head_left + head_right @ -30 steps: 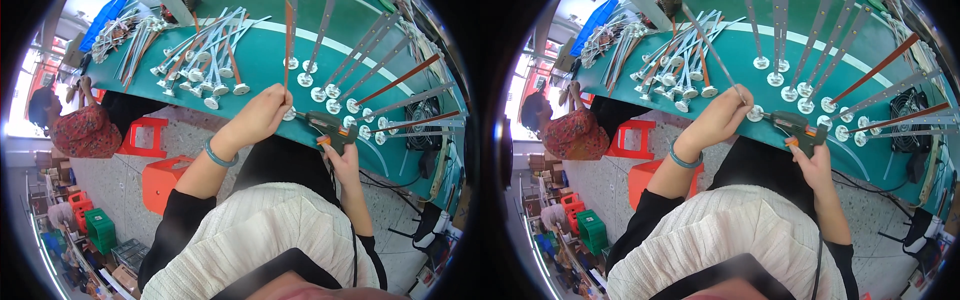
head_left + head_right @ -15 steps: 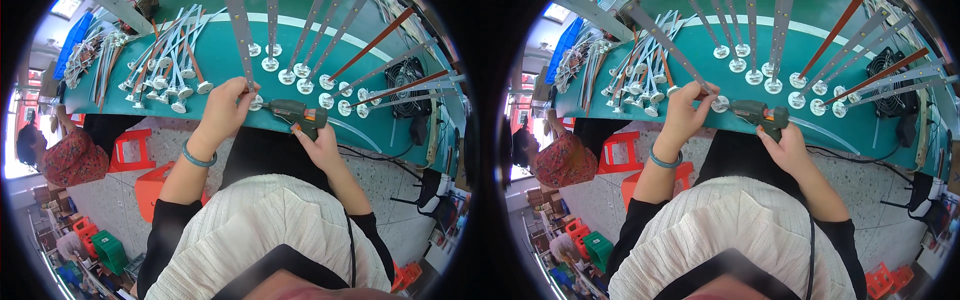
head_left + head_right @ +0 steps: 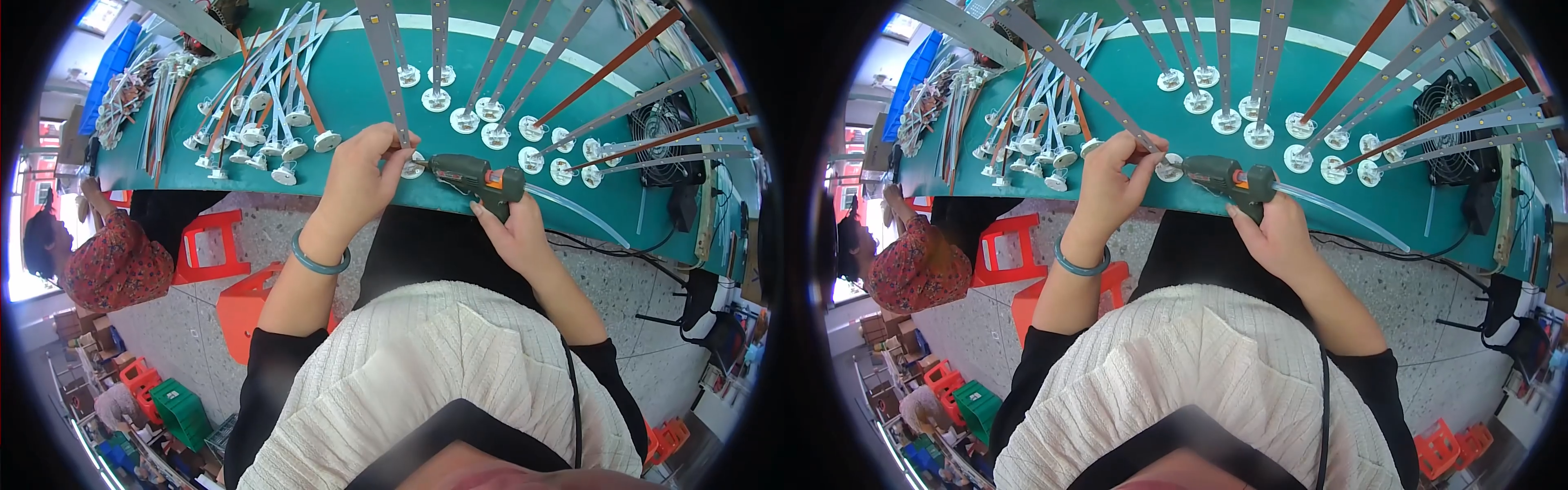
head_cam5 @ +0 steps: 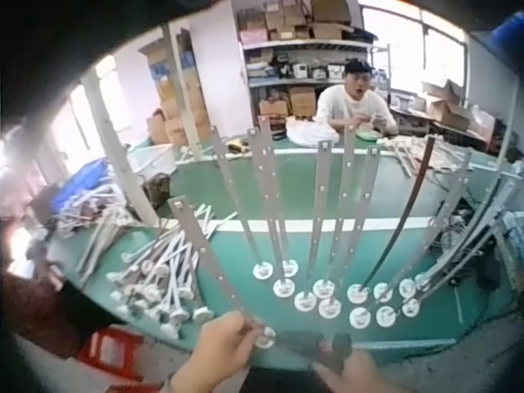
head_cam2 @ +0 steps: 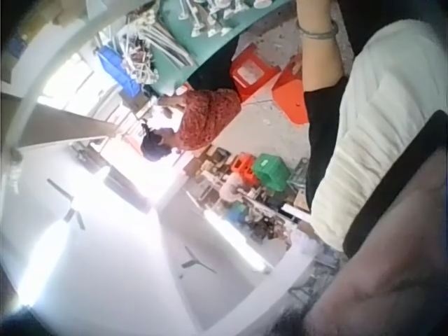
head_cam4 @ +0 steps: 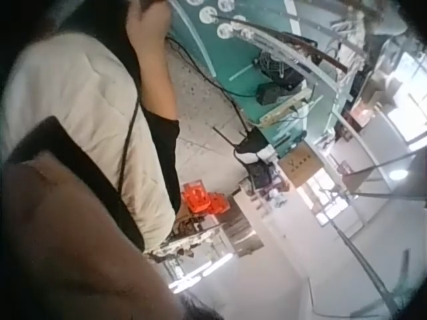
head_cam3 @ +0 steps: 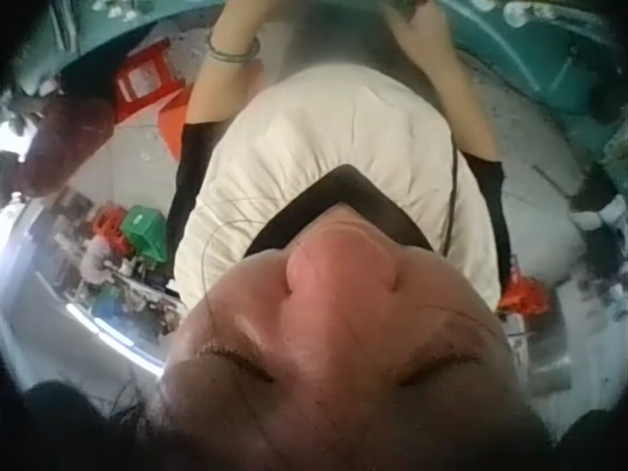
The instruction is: Gluing long LED strips onto small circular plastic bases using a hot glue gun.
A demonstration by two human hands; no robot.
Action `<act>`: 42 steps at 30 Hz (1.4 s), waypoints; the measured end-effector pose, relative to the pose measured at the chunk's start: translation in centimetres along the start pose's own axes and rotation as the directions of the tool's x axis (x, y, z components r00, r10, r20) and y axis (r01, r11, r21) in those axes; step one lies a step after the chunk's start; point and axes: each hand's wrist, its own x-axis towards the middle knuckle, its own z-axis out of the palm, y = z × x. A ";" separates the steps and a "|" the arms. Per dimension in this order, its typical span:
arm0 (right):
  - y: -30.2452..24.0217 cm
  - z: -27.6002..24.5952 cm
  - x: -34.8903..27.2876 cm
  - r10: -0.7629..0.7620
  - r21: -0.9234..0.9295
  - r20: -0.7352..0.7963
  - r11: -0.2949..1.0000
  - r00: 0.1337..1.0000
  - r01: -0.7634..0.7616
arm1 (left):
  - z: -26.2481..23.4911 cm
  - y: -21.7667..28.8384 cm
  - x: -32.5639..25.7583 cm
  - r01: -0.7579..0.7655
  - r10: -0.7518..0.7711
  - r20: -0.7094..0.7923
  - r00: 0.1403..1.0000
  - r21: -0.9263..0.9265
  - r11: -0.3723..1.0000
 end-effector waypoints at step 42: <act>-2.7 -1.1 -0.1 0.031 -0.226 0.037 0.974 0.999 -0.022 | 0.3 0.1 -0.4 -0.003 0.003 -0.011 1.000 -0.005 1.000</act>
